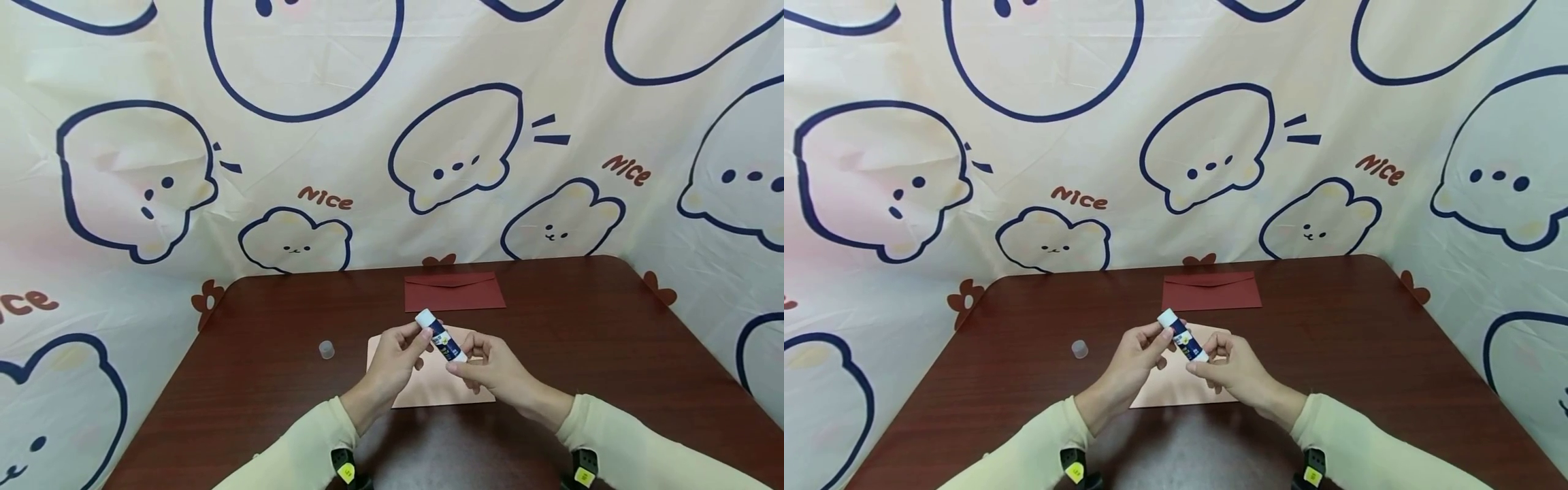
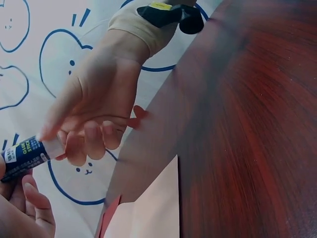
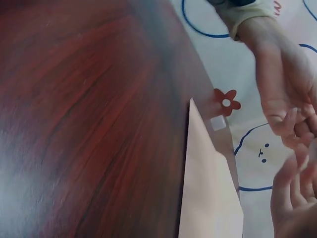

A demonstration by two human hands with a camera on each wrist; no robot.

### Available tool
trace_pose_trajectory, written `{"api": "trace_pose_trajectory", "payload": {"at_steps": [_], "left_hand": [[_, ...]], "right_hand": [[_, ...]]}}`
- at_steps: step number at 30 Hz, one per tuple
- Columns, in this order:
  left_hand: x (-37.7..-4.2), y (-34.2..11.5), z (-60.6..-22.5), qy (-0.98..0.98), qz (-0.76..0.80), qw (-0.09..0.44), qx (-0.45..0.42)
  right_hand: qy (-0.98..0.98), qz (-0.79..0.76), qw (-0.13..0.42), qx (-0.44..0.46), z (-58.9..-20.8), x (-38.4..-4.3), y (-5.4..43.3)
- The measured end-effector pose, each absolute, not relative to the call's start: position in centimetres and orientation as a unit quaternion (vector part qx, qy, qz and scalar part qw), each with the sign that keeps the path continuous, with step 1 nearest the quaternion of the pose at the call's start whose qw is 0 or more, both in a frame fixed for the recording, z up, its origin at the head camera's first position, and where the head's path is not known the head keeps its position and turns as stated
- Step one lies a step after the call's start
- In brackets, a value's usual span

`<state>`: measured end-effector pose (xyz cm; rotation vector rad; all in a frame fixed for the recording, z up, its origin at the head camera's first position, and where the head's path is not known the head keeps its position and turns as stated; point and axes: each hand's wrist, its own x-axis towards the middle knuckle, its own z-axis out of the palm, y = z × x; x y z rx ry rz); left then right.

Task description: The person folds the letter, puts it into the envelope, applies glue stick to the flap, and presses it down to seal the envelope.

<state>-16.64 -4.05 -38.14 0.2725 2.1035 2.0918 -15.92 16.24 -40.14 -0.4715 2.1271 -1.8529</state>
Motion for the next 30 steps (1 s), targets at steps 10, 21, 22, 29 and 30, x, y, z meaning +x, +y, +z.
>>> {"api": "trace_pose_trajectory", "payload": {"at_steps": [10,21,22,29,30], "left_hand": [[-16.8,-4.2,-38.4,0.706,0.700,0.070,0.085],[-17.1,-6.5,-38.6,0.770,0.622,0.078,0.119],[-17.2,-6.8,-38.6,0.777,0.615,0.073,0.118],[-18.6,-9.5,-39.1,0.827,0.550,0.015,0.112],[-18.8,-9.9,-39.1,0.836,0.537,0.004,0.112]], "right_hand": [[0.723,-0.638,0.143,-0.222,-40.4,-16.1,15.8],[0.725,-0.639,0.110,-0.233,-41.2,-16.1,16.1],[0.727,-0.638,0.112,-0.228,-41.3,-16.1,16.2],[0.740,-0.629,0.123,-0.206,-41.3,-16.3,16.5],[0.740,-0.628,0.124,-0.205,-41.2,-16.3,16.6]]}}
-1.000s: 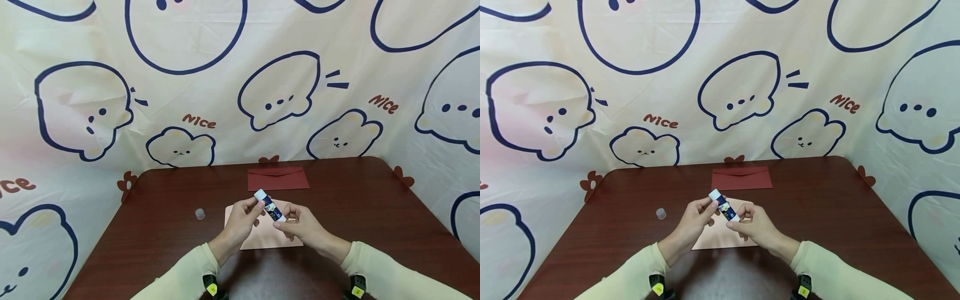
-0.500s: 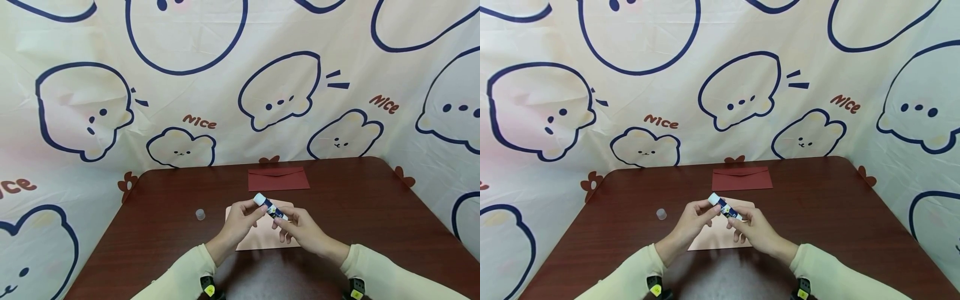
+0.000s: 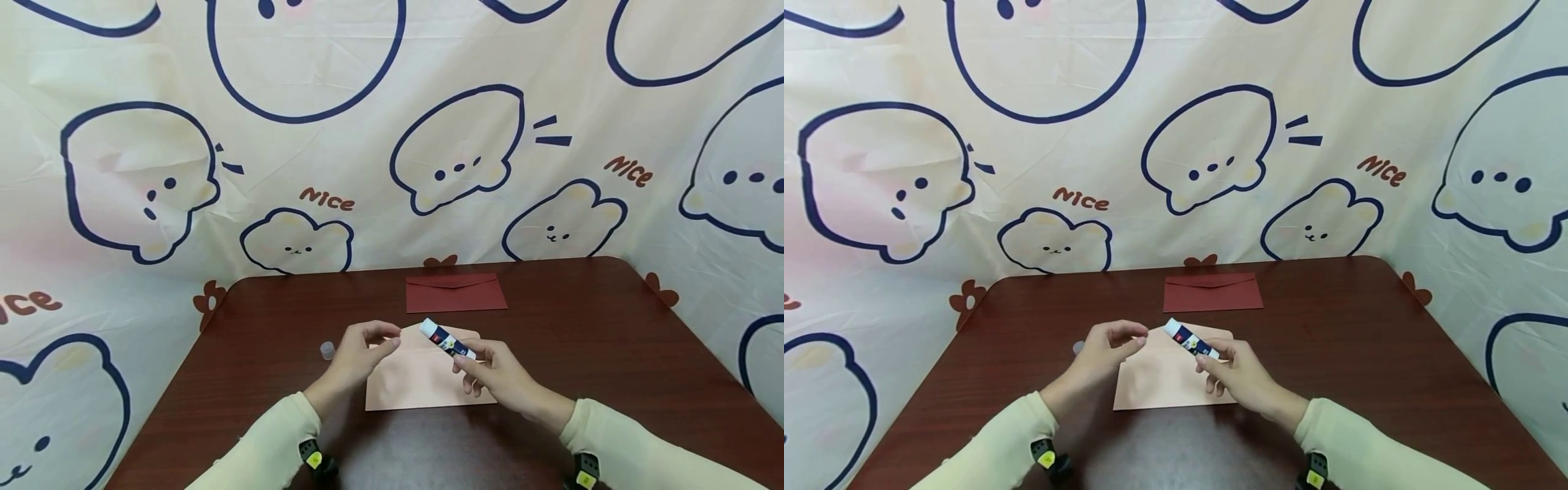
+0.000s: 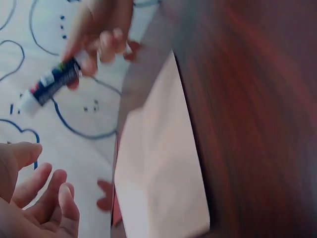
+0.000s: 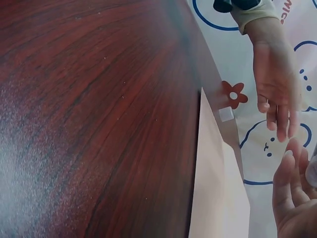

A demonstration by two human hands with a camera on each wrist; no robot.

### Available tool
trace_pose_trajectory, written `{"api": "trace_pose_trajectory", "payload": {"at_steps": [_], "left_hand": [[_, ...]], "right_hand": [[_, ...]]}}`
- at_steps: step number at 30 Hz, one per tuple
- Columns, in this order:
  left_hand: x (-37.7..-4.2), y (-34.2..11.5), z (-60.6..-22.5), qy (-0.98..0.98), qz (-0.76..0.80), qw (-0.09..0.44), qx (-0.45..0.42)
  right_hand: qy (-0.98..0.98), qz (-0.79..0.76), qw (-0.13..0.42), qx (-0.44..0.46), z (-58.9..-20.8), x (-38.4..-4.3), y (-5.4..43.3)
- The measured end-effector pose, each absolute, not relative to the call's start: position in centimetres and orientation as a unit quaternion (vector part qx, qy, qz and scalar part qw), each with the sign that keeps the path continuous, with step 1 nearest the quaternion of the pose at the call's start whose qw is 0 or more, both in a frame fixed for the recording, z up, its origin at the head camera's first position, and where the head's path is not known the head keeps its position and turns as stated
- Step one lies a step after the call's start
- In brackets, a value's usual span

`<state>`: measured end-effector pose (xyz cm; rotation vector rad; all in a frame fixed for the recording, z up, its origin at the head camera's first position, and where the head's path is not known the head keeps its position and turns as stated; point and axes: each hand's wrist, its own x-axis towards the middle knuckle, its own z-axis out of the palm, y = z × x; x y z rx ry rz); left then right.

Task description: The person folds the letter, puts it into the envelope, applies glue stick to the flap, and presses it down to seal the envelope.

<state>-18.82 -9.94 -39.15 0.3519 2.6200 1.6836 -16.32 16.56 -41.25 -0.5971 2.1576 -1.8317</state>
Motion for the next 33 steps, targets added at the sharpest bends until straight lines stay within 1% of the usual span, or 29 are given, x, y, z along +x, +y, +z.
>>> {"api": "trace_pose_trajectory", "payload": {"at_steps": [4,6,13,18,23,33], "left_hand": [[-19.6,-11.6,-39.6,0.878,0.466,-0.031,0.104],[-19.8,-12.4,-39.8,0.891,0.442,-0.035,0.094],[-21.2,-15.2,-40.5,0.909,0.412,-0.016,0.061],[-21.8,-17.0,-40.7,0.934,0.355,-0.016,0.046],[-22.2,-18.0,-40.9,0.956,0.291,-0.002,0.027],[-21.9,-18.8,-41.7,0.976,0.209,0.010,0.051]], "right_hand": [[0.741,-0.628,0.127,-0.200,-41.3,-16.4,16.7],[0.743,-0.627,0.127,-0.197,-41.3,-16.4,16.8],[0.749,-0.622,0.129,-0.190,-41.6,-16.5,17.1],[0.748,-0.621,0.127,-0.197,-41.8,-16.6,17.2],[0.747,-0.622,0.127,-0.197,-42.0,-16.7,17.4],[0.751,-0.618,0.129,-0.192,-41.9,-16.8,17.6]]}}
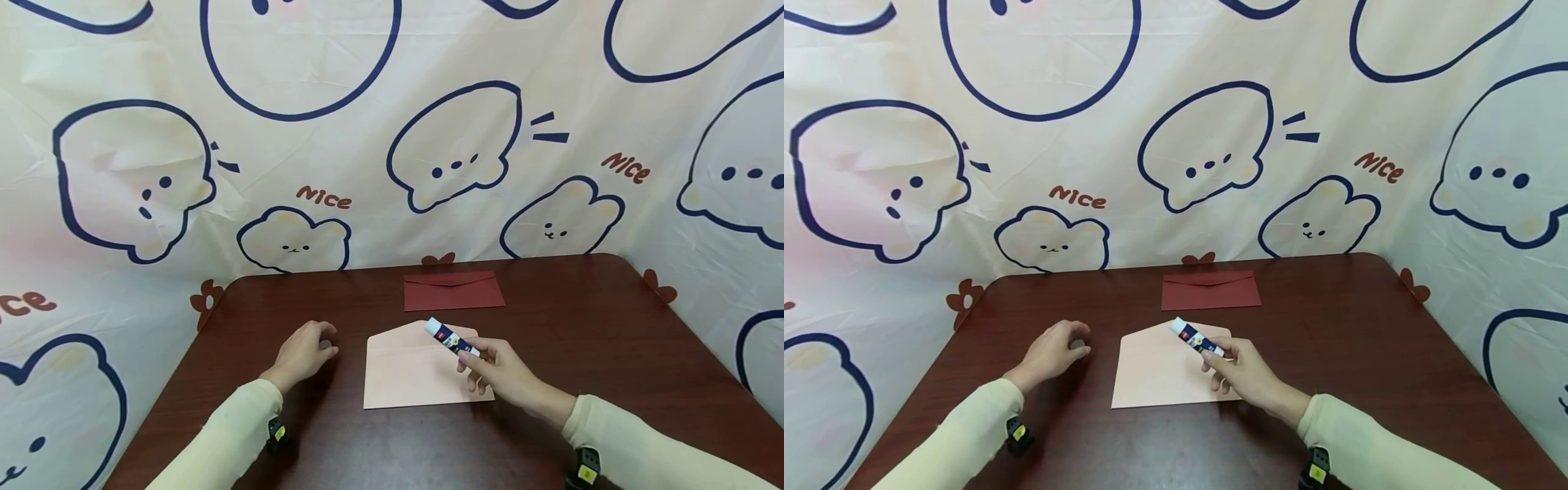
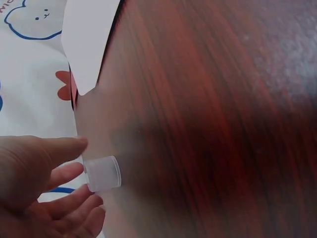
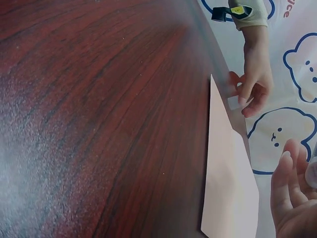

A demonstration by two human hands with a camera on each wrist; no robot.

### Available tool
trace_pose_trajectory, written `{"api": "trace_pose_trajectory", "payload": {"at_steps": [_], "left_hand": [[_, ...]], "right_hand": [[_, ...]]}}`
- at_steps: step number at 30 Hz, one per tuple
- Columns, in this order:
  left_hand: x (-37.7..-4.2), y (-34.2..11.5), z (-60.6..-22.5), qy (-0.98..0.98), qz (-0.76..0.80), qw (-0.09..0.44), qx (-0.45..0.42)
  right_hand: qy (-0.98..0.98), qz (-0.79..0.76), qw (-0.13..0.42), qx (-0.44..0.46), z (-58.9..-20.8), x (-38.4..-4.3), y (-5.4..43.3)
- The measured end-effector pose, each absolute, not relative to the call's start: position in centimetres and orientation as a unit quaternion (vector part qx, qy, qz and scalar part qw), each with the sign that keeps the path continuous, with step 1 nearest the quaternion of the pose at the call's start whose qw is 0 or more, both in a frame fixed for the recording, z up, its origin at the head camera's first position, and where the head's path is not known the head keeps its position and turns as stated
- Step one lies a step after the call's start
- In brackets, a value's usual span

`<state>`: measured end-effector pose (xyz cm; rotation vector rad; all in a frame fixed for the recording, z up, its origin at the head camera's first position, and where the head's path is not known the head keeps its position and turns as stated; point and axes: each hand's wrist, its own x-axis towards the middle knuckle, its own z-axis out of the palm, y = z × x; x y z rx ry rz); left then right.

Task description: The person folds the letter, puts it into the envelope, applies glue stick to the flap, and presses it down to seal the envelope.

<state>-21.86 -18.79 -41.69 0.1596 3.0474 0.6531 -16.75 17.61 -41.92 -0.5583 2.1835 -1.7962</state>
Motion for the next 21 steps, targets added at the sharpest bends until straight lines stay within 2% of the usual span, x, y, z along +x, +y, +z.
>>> {"api": "trace_pose_trajectory", "payload": {"at_steps": [13,21], "left_hand": [[-21.9,-19.1,-42.8,0.977,0.201,0.022,0.071],[-21.7,-18.4,-42.4,0.952,0.297,0.002,0.073]], "right_hand": [[0.755,-0.615,0.134,-0.182,-41.8,-16.6,17.6],[0.758,-0.613,0.130,-0.182,-41.7,-16.7,17.6]]}}
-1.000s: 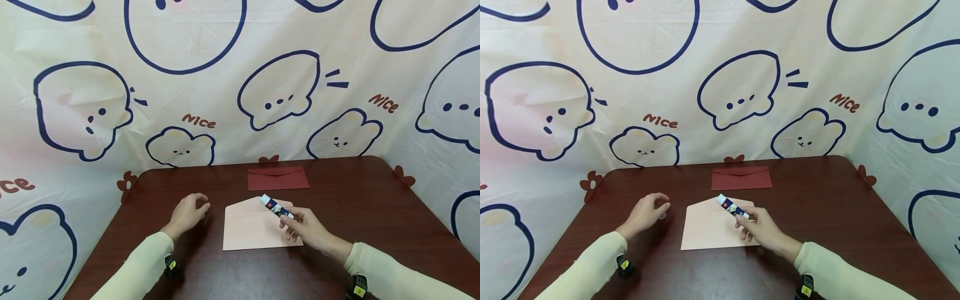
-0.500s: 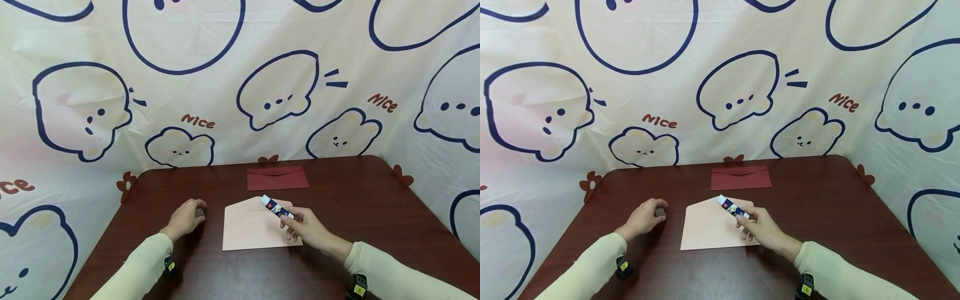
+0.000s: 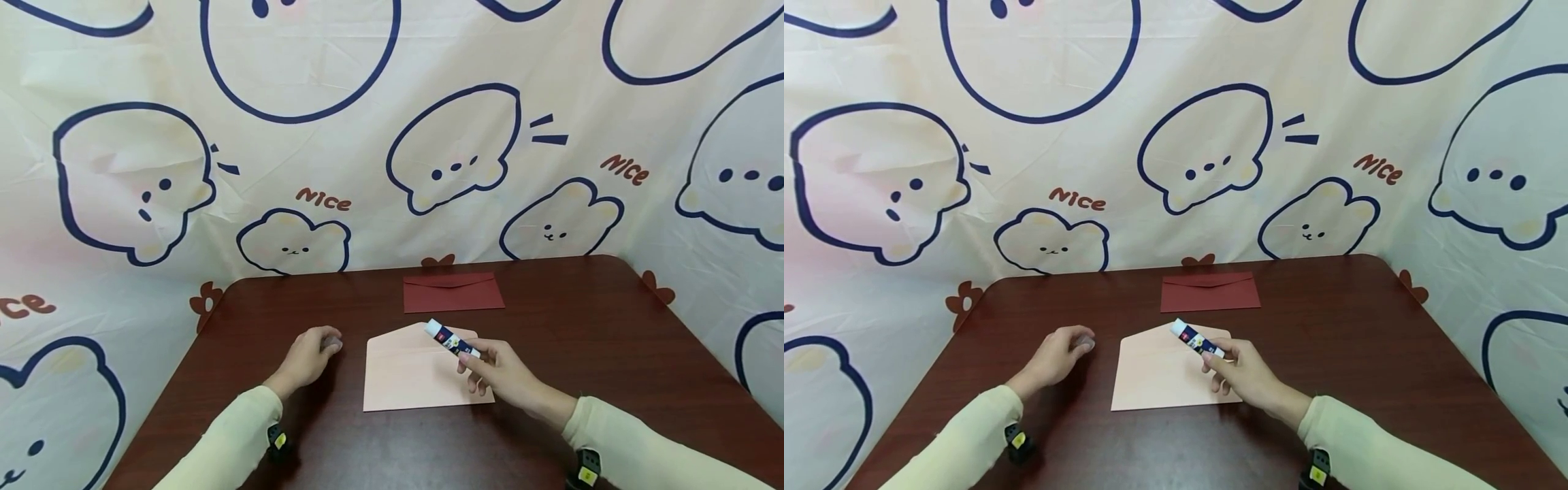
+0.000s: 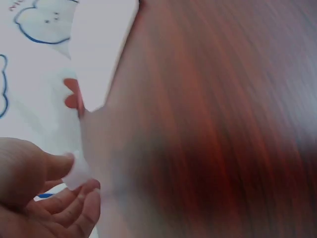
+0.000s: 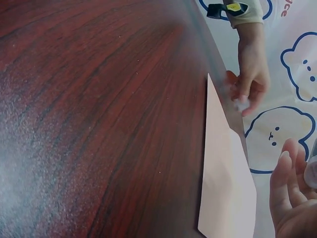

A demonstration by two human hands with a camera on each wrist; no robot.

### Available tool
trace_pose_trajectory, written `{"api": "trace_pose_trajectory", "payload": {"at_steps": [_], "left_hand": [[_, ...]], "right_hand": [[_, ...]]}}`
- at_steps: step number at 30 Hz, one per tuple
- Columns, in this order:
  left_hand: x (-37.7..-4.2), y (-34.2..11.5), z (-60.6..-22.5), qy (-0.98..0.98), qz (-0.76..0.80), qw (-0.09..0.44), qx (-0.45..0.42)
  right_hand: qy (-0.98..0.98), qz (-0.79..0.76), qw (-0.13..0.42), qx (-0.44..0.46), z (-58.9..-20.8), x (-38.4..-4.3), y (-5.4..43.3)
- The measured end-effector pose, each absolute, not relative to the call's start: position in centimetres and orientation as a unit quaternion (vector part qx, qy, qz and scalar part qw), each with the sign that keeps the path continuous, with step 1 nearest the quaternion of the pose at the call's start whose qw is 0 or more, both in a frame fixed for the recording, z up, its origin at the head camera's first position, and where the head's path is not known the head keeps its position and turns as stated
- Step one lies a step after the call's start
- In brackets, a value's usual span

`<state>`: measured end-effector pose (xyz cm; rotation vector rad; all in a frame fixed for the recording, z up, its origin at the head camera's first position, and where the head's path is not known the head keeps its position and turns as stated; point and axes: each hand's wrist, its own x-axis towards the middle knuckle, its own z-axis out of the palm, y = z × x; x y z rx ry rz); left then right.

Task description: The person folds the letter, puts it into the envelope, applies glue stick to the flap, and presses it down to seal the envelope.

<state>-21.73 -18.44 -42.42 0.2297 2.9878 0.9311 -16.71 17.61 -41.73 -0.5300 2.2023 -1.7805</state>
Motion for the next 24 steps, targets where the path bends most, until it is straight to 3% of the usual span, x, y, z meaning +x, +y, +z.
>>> {"api": "trace_pose_trajectory", "payload": {"at_steps": [13,24], "left_hand": [[-19.3,-13.8,-39.5,0.870,0.481,0.008,0.109],[-17.8,-11.7,-38.1,0.774,0.611,0.082,0.142]], "right_hand": [[0.761,-0.610,0.129,-0.176,-41.1,-16.8,17.6],[0.755,-0.613,0.124,-0.199,-40.4,-16.5,17.4]]}}
